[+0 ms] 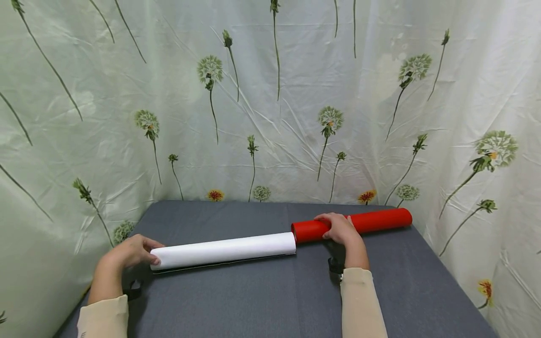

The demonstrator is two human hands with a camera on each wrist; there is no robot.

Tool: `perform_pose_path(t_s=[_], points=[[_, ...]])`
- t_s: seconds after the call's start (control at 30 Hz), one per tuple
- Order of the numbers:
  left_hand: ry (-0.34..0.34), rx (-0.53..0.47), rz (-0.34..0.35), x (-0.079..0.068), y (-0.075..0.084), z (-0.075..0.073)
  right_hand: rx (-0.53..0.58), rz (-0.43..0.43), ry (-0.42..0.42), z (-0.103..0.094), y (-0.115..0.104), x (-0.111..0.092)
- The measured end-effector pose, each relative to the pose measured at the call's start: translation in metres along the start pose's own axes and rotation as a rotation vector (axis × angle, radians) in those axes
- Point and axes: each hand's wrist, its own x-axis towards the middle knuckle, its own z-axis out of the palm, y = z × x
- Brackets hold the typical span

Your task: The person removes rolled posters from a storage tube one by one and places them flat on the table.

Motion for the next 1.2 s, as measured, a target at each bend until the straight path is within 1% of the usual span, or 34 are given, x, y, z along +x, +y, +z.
perform_pose_path(t_s=[0.2, 0.37, 0.43, 0.63, 0.9, 1.03, 1.2], points=[[-0.014, -0.017, 0.020, 0.002, -0.001, 0.001, -0.010, 0.007, -0.008, -0.001, -0.001, 0.001], [-0.028, -0.040, 0.040, 0.004, 0.001, 0.001, -0.009, 0.009, -0.008, -0.001, -0.001, 0.001], [-0.028, -0.051, 0.029, 0.005, 0.003, 0.002, -0.009, 0.009, -0.006, -0.001, -0.001, 0.000], [-0.033, -0.073, 0.031, 0.005, 0.008, 0.004, -0.012, 0.010, 0.001, 0.000, -0.001, 0.000], [0.004, -0.056, 0.036, 0.010, 0.011, 0.007, -0.024, 0.016, 0.012, 0.000, -0.002, 0.003], [0.035, -0.011, 0.044, 0.013, 0.013, 0.008, -0.053, 0.024, 0.015, 0.000, -0.004, 0.004], [0.100, 0.062, 0.067, 0.014, 0.019, 0.012, -0.103, 0.049, 0.011, 0.002, -0.009, 0.004]])
